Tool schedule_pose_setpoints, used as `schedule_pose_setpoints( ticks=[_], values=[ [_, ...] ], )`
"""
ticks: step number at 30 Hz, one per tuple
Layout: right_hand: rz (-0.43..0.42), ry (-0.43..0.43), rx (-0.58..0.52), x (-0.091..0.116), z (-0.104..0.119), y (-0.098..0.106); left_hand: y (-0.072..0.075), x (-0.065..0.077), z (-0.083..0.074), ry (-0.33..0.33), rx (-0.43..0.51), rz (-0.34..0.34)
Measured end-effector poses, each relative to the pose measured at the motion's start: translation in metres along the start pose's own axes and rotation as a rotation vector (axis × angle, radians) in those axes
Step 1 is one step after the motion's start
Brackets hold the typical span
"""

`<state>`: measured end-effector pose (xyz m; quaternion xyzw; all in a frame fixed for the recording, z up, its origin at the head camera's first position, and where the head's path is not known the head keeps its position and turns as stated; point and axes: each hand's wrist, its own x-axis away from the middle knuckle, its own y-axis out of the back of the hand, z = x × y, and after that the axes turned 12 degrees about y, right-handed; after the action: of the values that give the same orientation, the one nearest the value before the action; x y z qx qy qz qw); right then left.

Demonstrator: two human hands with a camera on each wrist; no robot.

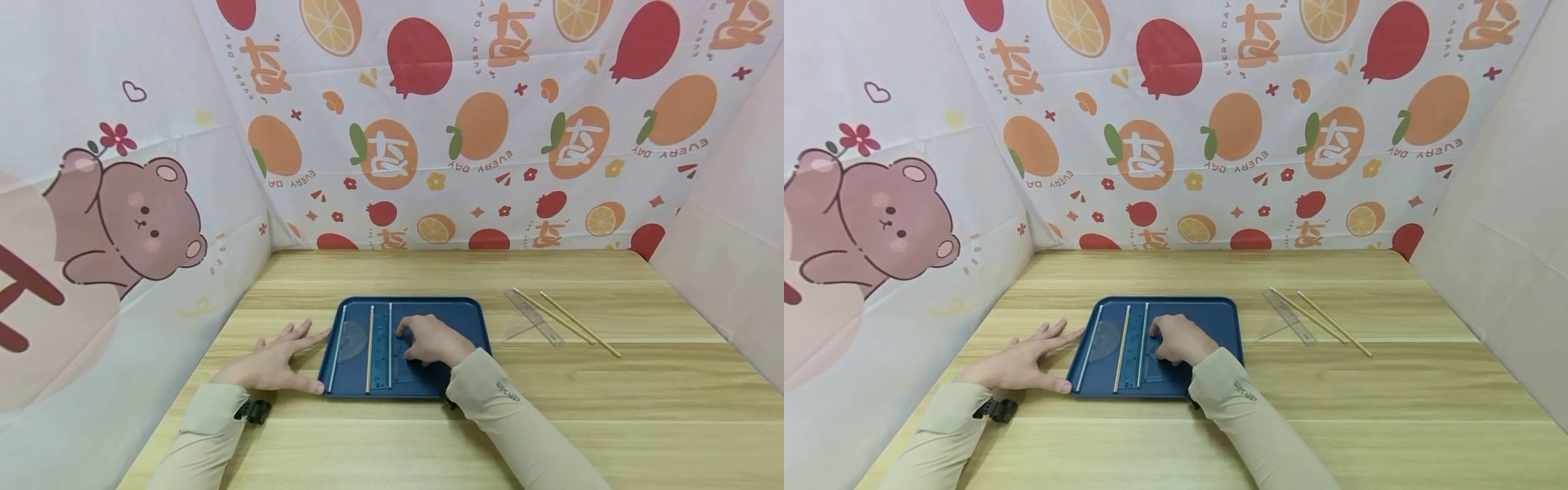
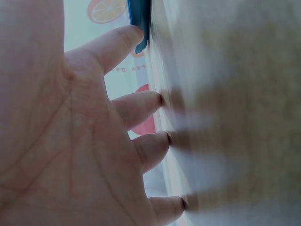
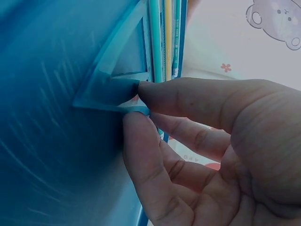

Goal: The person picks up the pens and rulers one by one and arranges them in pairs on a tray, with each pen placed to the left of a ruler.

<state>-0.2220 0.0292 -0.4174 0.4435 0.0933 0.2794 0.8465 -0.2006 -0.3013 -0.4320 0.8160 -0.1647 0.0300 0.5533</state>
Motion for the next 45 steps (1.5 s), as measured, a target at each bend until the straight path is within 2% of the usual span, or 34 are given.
schedule_pose_setpoints(
  ticks=[11, 20, 31, 40, 45],
  values=[
    [-0.005, 0.014, -0.001, 0.001, -0.004, 0.004, -0.001, 0.001, 0.000, -0.005, 0.002, -0.006],
    [-0.022, 0.012, -0.023, 0.005, -0.009, 0.014, 0.000, 0.001, -0.001, 0.000, 0.004, -0.003],
    [-0.062, 0.043, -0.044, 0.010, -0.027, 0.028, 0.001, 0.004, -0.002, 0.002, 0.009, -0.002],
    [-0.086, 0.074, -0.052, 0.019, -0.046, 0.049, 0.000, 0.003, -0.002, -0.007, 0.002, -0.010],
    [-0.097, 0.054, -0.089, 0.024, -0.057, 0.060, 0.000, 0.003, -0.002, -0.012, 0.002, -0.012]
  ],
)
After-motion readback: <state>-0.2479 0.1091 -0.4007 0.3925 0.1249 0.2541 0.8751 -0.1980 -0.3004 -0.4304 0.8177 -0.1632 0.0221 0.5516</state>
